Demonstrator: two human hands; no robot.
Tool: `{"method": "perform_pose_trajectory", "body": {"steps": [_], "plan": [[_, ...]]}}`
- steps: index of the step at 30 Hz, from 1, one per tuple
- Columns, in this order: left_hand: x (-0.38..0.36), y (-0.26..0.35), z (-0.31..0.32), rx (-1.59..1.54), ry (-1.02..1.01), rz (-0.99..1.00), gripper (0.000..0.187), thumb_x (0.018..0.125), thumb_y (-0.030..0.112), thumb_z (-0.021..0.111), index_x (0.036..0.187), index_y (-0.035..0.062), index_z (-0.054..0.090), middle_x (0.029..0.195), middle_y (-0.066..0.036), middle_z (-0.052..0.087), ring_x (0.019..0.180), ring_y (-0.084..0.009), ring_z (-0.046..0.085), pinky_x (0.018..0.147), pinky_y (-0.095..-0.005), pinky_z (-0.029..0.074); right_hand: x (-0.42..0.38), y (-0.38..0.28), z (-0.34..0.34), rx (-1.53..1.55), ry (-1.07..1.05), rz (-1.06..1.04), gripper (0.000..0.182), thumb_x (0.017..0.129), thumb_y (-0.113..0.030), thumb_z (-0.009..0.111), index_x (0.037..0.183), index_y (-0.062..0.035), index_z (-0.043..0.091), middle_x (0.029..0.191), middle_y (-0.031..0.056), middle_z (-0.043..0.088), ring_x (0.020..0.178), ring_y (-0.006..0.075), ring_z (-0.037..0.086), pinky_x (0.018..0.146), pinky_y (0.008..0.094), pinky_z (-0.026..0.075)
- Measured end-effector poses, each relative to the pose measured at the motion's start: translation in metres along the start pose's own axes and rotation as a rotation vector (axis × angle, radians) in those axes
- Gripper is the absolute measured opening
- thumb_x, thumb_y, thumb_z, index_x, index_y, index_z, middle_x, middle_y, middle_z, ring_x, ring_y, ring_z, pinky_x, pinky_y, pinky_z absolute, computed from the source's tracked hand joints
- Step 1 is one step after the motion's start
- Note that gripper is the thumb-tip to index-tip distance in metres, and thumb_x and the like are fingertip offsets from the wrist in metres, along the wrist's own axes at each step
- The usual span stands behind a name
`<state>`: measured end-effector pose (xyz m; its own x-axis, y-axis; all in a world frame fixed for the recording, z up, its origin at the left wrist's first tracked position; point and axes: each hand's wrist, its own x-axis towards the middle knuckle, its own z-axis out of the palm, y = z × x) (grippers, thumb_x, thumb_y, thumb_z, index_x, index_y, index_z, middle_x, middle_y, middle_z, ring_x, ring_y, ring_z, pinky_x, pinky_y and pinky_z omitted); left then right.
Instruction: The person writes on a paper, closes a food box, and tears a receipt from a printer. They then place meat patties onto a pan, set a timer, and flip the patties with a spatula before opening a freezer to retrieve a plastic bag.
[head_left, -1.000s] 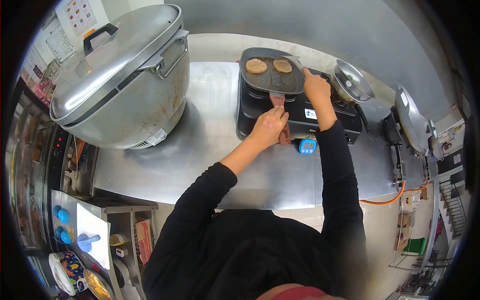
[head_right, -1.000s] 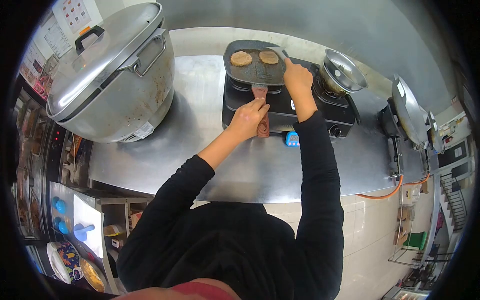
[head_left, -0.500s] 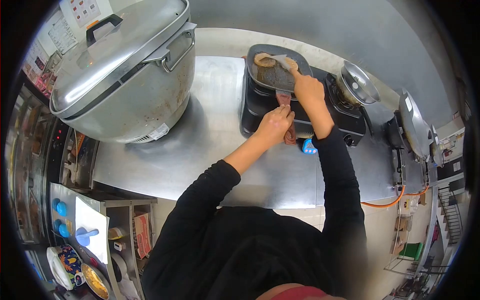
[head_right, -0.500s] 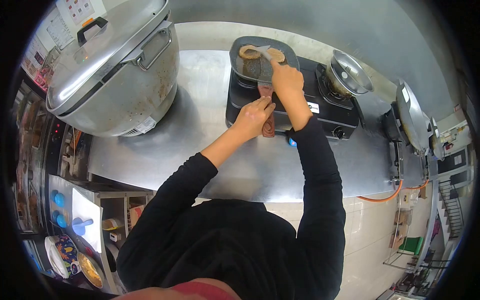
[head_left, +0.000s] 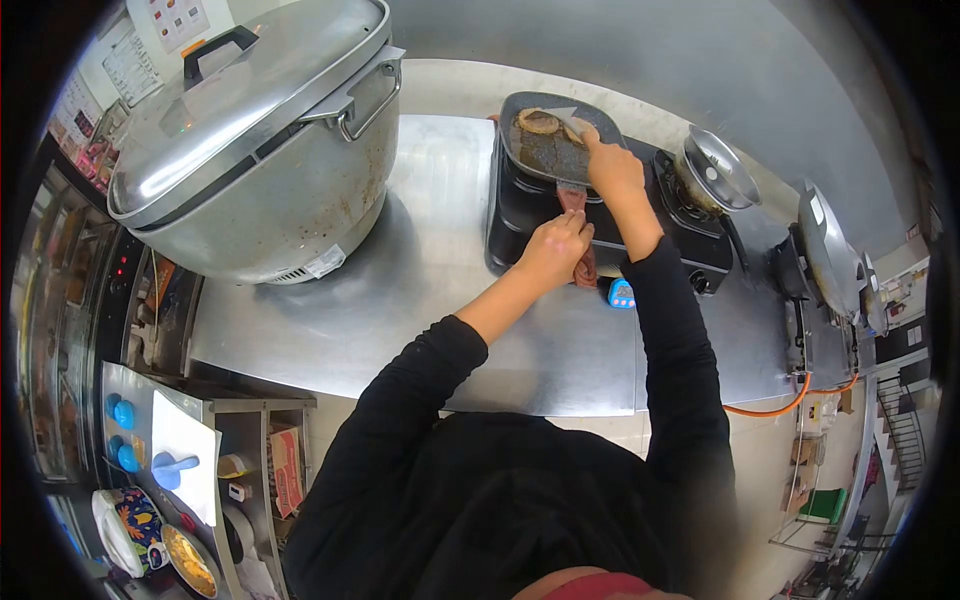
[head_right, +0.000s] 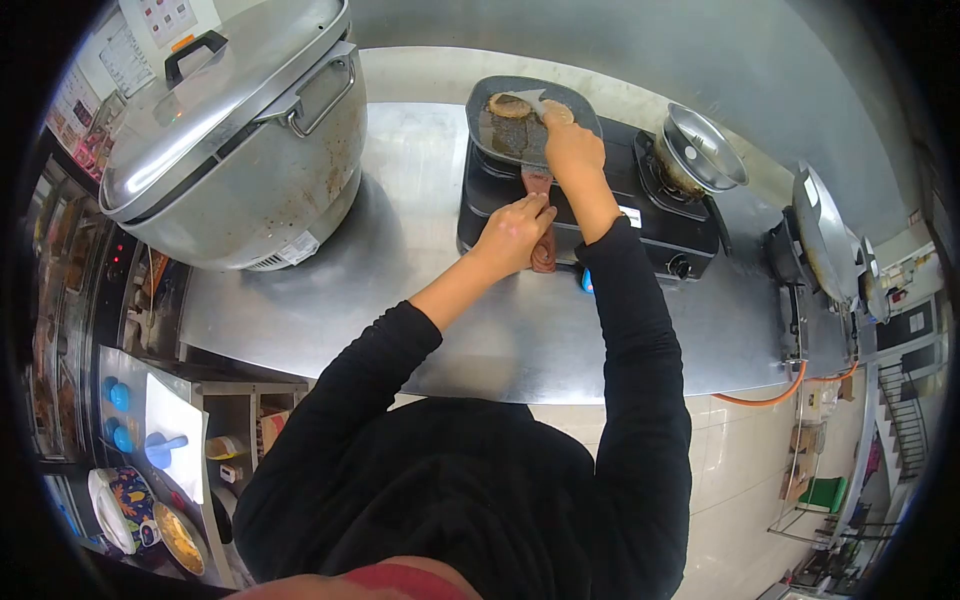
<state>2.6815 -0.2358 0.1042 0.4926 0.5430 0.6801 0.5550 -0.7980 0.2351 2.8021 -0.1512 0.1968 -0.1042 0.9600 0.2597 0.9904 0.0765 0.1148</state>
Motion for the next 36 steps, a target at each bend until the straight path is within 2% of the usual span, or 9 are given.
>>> {"method": "perform_pose_trajectory", "body": {"steps": [3, 6, 9, 13, 18, 21, 28, 31, 36], "plan": [[0.002, 0.001, 0.0, -0.012, 0.0, -0.007, 0.043, 0.058, 0.0, 0.064, 0.101, -0.0034, 0.059, 0.112, -0.022, 0.054, 0.105, -0.0328, 0.055, 0.085, -0.0355, 0.047, -0.002, 0.003, 0.002, -0.011, 0.003, -0.022, 0.038, 0.084, -0.011, 0.04, 0.121, -0.0213, 0.044, 0.083, 0.0215, 0.064, 0.078, 0.0378, 0.064, 0.065, 0.0471, 0.051], [0.002, 0.002, -0.001, -0.033, -0.007, -0.015, 0.042, 0.059, 0.0, 0.063, 0.1, -0.0035, 0.059, 0.11, -0.022, 0.055, 0.104, -0.0328, 0.056, 0.085, -0.0357, 0.048, -0.013, 0.001, -0.011, 0.021, 0.011, 0.016, 0.032, 0.084, -0.013, 0.041, 0.113, -0.0215, 0.054, 0.085, 0.019, 0.065, 0.081, 0.0349, 0.065, 0.065, 0.0441, 0.052], [0.003, 0.004, -0.002, -0.038, 0.017, -0.005, 0.041, 0.06, -0.001, 0.063, 0.1, -0.0036, 0.059, 0.109, -0.022, 0.056, 0.104, -0.0328, 0.056, 0.085, -0.036, 0.048, -0.013, 0.011, 0.007, 0.001, -0.032, -0.021, 0.041, 0.085, -0.014, 0.043, 0.124, -0.0254, 0.043, 0.083, 0.021, 0.064, 0.078, 0.0382, 0.063, 0.067, 0.0478, 0.05], [0.002, 0.005, -0.006, -0.014, 0.002, 0.001, 0.041, 0.06, -0.001, 0.063, 0.101, -0.0036, 0.059, 0.11, -0.022, 0.055, 0.104, -0.033, 0.056, 0.086, -0.0365, 0.047, -0.033, 0.032, -0.009, 0.195, 0.043, 0.136, 0.039, 0.088, -0.019, 0.045, 0.125, -0.0269, 0.043, 0.084, 0.0222, 0.063, 0.08, 0.0403, 0.062, 0.07, 0.0495, 0.048], [0.001, 0.004, -0.004, -0.017, 0.003, 0.017, 0.042, 0.061, -0.001, 0.064, 0.102, -0.0029, 0.058, 0.111, -0.022, 0.055, 0.104, -0.0329, 0.056, 0.087, -0.0372, 0.047, -0.11, 0.063, 0.0, 0.428, 0.158, 0.356, 0.036, 0.089, -0.024, 0.045, 0.126, -0.0273, 0.042, 0.082, 0.0229, 0.063, 0.08, 0.0424, 0.06, 0.069, 0.0522, 0.046], [0.002, 0.005, -0.004, -0.01, 0.005, 0.02, 0.042, 0.061, -0.001, 0.064, 0.102, -0.0024, 0.058, 0.111, -0.022, 0.055, 0.104, -0.0326, 0.056, 0.087, -0.0373, 0.047, -0.13, 0.065, 0.003, 0.434, 0.165, 0.408, 0.037, 0.089, -0.024, 0.047, 0.126, -0.0274, 0.041, 0.081, 0.022, 0.063, 0.079, 0.0423, 0.06, 0.069, 0.0528, 0.045], [0.003, 0.006, -0.005, 0.015, -0.024, 0.017, 0.041, 0.062, 0.001, 0.063, 0.103, -0.0019, 0.059, 0.11, -0.021, 0.055, 0.103, -0.0322, 0.056, 0.086, -0.0372, 0.047, -0.067, 0.052, 0.017, 0.121, 0.119, 0.288, 0.038, 0.088, -0.018, 0.044, 0.125, -0.0248, 0.045, 0.08, 0.0195, 0.064, 0.076, 0.0365, 0.064, 0.064, 0.0464, 0.05], [0.003, 0.007, -0.006, 0.033, 0.033, 0.058, 0.036, 0.062, 0.002, 0.062, 0.097, -0.005, 0.058, 0.103, -0.021, 0.056, 0.1, -0.0321, 0.057, 0.085, -0.035, 0.047, -0.048, 0.047, 0.027, 0.083, 0.125, 0.247, 0.039, 0.087, -0.017, 0.044, 0.126, -0.0242, 0.045, 0.08, 0.0199, 0.064, 0.074, 0.0365, 0.064, 0.063, 0.0464, 0.051], [0.003, 0.004, -0.004, 0.016, 0.0, 0.019, 0.04, 0.061, 0.0, 0.062, 0.101, -0.0033, 0.059, 0.109, -0.021, 0.055, 0.102, -0.032, 0.056, 0.085, -0.036, 0.048, -0.041, 0.044, 0.036, 0.003, 0.05, 0.17, 0.042, 0.084, -0.011, 0.041, 0.124, -0.0213, 0.046, 0.08, 0.02, 0.064, 0.073, 0.0369, 0.064, 0.061, 0.0464, 0.051]]}}
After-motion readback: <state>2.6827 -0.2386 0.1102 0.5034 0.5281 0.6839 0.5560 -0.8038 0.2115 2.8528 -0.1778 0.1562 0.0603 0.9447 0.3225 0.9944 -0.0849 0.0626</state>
